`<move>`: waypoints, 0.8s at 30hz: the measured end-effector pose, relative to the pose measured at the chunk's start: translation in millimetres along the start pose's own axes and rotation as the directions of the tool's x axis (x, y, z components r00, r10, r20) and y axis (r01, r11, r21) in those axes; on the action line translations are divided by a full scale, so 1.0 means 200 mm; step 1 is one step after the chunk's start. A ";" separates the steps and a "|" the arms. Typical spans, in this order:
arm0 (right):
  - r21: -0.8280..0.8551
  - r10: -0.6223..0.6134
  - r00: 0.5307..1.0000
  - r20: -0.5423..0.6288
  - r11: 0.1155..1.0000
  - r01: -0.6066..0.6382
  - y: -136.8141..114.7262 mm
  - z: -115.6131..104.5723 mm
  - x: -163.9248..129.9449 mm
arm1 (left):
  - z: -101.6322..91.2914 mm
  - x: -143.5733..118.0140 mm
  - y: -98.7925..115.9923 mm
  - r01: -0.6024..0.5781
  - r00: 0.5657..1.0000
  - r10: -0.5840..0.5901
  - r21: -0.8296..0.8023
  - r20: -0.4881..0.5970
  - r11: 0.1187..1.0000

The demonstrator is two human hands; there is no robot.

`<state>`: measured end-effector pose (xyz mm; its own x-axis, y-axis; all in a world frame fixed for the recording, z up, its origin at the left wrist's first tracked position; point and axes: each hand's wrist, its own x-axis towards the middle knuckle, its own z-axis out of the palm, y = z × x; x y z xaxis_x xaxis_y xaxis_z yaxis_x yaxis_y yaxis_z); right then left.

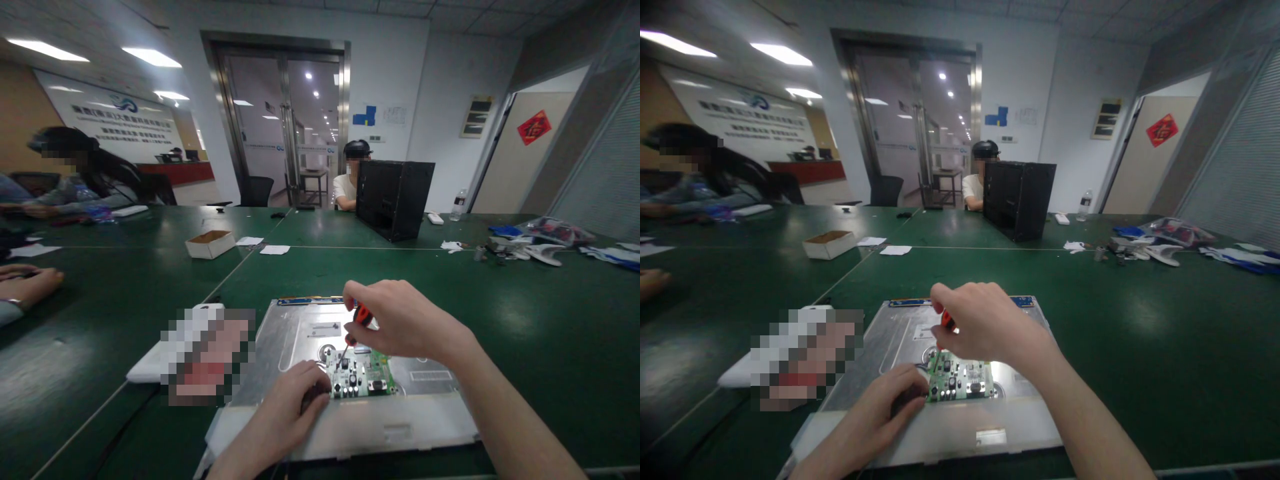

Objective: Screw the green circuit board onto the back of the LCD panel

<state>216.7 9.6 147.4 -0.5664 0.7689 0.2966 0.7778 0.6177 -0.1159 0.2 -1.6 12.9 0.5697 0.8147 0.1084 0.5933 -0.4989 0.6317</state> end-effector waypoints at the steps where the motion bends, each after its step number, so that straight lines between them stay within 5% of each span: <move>1: 0.014 0.031 0.999 -0.017 0.999 -0.031 0.03 0.00 -0.02 | 0.00 0.00 0.00 0.000 1.000 0.000 0.000 -0.003 1.000; 7: 0.301 0.213 0.975 -0.068 0.936 -0.184 0.22 0.05 -0.16 | -0.01 0.00 0.00 -0.010 1.000 0.010 -0.017 0.005 1.000; 12: 0.507 0.401 0.905 -0.140 0.814 -0.283 0.36 0.17 -0.29 | 0.00 -0.01 0.00 0.027 1.000 -0.027 -0.040 -0.006 0.999; 19: 0.931 0.714 0.699 0.041 0.226 -0.286 0.50 0.36 -0.37 | -0.09 -0.01 0.04 0.133 0.991 -0.133 -0.085 0.005 0.988; 24: 0.957 0.754 0.644 0.131 0.075 -0.282 0.55 0.42 -0.33 | -0.18 0.13 0.04 0.040 0.995 -0.035 0.053 -0.098 0.998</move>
<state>316.2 39.8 35.4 0.1857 0.9824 -0.0203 -0.0430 -0.0125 -0.9990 -1.8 26.0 47.6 0.4900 0.8567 0.1609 0.6451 -0.4806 0.5940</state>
